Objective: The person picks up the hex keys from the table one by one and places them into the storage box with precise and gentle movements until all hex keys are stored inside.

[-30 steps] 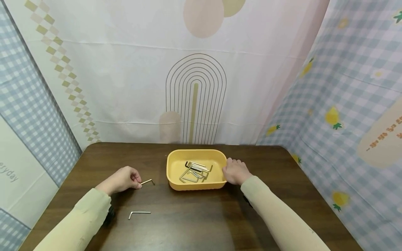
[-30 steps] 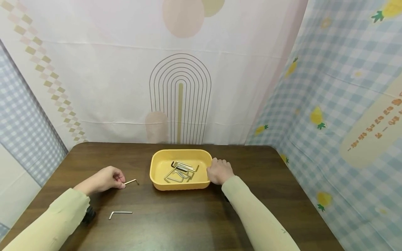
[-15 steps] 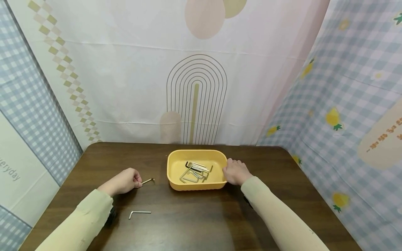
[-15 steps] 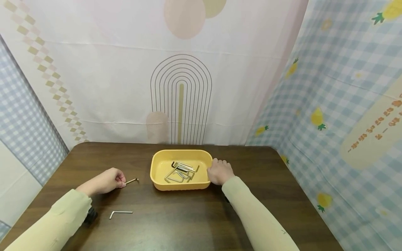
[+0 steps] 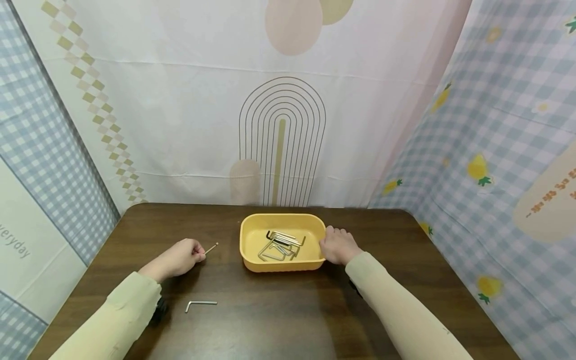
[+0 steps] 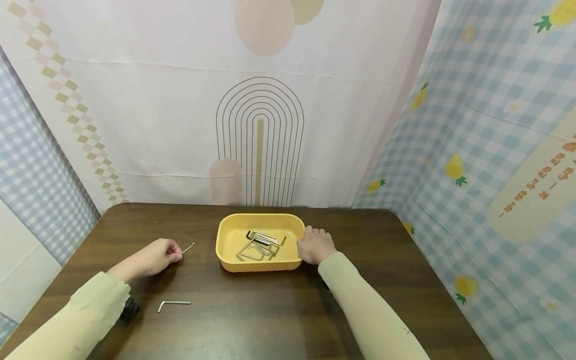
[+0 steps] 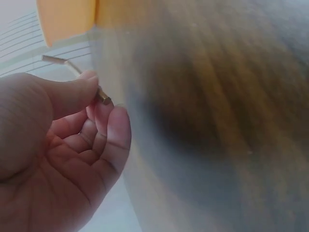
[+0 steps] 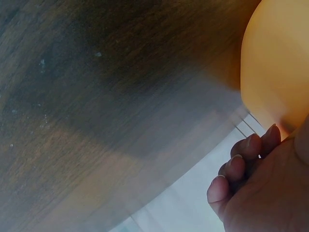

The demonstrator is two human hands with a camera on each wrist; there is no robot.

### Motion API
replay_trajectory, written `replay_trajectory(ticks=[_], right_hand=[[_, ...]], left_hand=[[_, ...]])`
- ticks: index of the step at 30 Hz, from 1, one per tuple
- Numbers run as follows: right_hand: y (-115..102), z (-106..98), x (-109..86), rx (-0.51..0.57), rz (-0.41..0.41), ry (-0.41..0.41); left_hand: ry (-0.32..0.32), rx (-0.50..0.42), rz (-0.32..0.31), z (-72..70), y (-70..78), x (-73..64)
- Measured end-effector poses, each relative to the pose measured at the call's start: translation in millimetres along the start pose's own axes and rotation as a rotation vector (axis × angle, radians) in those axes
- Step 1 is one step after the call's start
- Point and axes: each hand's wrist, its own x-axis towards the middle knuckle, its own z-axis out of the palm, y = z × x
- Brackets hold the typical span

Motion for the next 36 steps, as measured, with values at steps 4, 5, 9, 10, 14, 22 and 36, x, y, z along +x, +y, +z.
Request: replay_trajectory(ticks=[4,5,9,10,14,22,36], right_hand=[[1,0,0.0,-0.007,0.000,0.002],[1,0,0.0,-0.007,0.000,0.003],[1,0,0.3,-0.004,0.003,-0.001],[1,0,0.3,-0.002,0.003,-0.002],[1,-1,0.9,-0.004,0.004,-0.006],[2,-2,-0.1,-0.003,0.014,-0.024],[1,1,-0.2,0.010,0.017,-0.021]], left_hand=[[0.035,-0.030,-0.010,-2.2,6.1,2.8],[0.045,-0.030,-0.003,-2.6,8.0,3.4],[0.101,-0.030,0.051,-3.7,22.2,4.7],[0.122,-0.028,0.072,-3.7,26.7,5.1],[0.208,-0.057,0.144,-3.1,46.3,11.4],[0.276,-0.148,0.222,7.2,90.6,30.2],[0.156,-0.170,0.184,48.2,128.3,64.3]])
